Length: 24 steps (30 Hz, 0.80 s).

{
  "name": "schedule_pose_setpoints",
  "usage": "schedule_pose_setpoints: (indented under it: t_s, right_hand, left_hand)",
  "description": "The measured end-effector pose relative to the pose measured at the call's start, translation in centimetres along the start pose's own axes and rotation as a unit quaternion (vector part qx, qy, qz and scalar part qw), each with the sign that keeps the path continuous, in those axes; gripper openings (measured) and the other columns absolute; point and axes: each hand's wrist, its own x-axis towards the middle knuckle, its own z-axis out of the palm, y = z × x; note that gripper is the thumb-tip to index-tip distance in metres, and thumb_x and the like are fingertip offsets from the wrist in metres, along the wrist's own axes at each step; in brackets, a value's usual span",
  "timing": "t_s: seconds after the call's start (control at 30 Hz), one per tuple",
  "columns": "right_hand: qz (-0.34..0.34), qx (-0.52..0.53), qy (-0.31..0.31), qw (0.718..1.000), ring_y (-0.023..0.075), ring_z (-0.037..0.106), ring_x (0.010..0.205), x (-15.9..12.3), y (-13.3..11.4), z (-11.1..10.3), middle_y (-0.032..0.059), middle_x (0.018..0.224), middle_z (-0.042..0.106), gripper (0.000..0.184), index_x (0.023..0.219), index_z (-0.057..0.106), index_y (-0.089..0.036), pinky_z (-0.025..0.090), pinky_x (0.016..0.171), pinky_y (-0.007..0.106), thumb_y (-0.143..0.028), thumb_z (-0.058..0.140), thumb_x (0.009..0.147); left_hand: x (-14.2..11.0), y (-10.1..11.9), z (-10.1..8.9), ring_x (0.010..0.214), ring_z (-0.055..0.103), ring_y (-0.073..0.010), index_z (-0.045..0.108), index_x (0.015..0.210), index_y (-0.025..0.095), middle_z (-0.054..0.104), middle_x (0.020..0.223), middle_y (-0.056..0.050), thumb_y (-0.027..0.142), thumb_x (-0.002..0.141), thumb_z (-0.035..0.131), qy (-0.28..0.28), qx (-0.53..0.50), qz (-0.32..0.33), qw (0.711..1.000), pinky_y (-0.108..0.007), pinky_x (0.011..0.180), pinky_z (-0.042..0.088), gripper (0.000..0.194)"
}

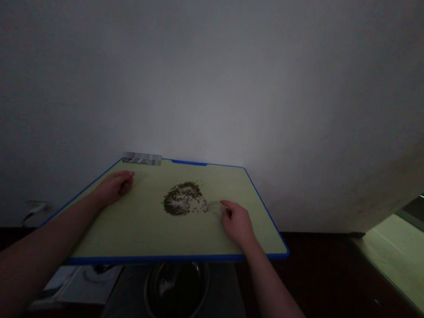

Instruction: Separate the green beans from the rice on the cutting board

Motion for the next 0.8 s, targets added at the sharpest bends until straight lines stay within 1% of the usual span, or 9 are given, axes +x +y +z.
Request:
schedule_pose_setpoints:
  t_s: [0.07, 0.17, 0.33, 0.47, 0.6, 0.8]
  right_hand:
    - [0.000, 0.013, -0.009, 1.000, 0.0159, 0.056, 0.062, -0.5, 0.2, -0.3, 0.0025, 0.071, 0.065, 0.040, 0.113, 0.067, -0.013, 0.044, 0.065, 0.028, -0.017, 0.048, 0.078]
    - [0.015, 0.028, -0.002, 1.000, 0.0155, 0.054, 0.060, -1.2, 0.6, -0.5, 0.0012, 0.068, 0.062, 0.041, 0.113, 0.066, -0.012, 0.043, 0.061, 0.028, -0.019, 0.046, 0.078]
    - [0.032, 0.044, 0.009, 0.998, 0.0157, 0.054, 0.060, -1.6, 1.0, -0.3, 0.0018, 0.069, 0.062, 0.041, 0.111, 0.066, -0.012, 0.042, 0.060, 0.028, -0.021, 0.047, 0.076]
    - [0.035, 0.055, 0.006, 0.998, 0.0156, 0.054, 0.059, -1.7, 0.9, 0.0, 0.0019, 0.069, 0.062, 0.042, 0.110, 0.067, -0.011, 0.041, 0.060, 0.028, -0.022, 0.047, 0.075]
    - [0.036, 0.062, 0.003, 0.997, 0.0156, 0.053, 0.058, -2.1, 1.0, -0.1, 0.0013, 0.066, 0.060, 0.042, 0.108, 0.067, -0.010, 0.041, 0.058, 0.028, -0.022, 0.048, 0.073]
    - [0.030, 0.066, -0.005, 0.997, 0.0154, 0.053, 0.056, -2.6, 0.5, -0.1, 0.0005, 0.064, 0.059, 0.041, 0.108, 0.067, -0.010, 0.041, 0.057, 0.027, -0.025, 0.047, 0.075]
  left_hand:
    - [0.0, 0.0, 0.0, 0.035, 0.031, -0.0049, 0.045, 0.053, 0.017, 0.039, 0.043, 0.006, 0.042, 0.066, 0.069, 0.003, -0.001, -0.001, 1.000, -0.018, 0.034, 0.020, 0.036]
    - [0.0, 0.0, 0.0, 0.034, 0.031, -0.0048, 0.046, 0.054, 0.017, 0.040, 0.043, 0.006, 0.041, 0.066, 0.069, 0.007, 0.000, 0.000, 1.000, -0.018, 0.034, 0.020, 0.035]
    - [0.1, 0.0, -0.1, 0.034, 0.031, -0.0052, 0.044, 0.053, 0.018, 0.038, 0.043, 0.006, 0.041, 0.067, 0.067, 0.006, 0.007, -0.002, 1.000, -0.019, 0.034, 0.020, 0.035]
    - [0.0, 0.2, 0.0, 0.034, 0.031, -0.0054, 0.045, 0.054, 0.018, 0.039, 0.043, 0.006, 0.040, 0.068, 0.066, 0.010, 0.014, -0.003, 1.000, -0.019, 0.034, 0.021, 0.034]
    - [-0.1, 0.3, 0.1, 0.035, 0.032, -0.0055, 0.045, 0.053, 0.018, 0.039, 0.043, 0.006, 0.039, 0.068, 0.065, 0.013, 0.016, 0.001, 1.000, -0.019, 0.035, 0.021, 0.033]
    - [0.1, 0.2, 0.1, 0.035, 0.031, -0.0052, 0.045, 0.054, 0.018, 0.039, 0.043, 0.007, 0.039, 0.066, 0.067, 0.009, 0.010, 0.000, 1.000, -0.019, 0.035, 0.020, 0.033]
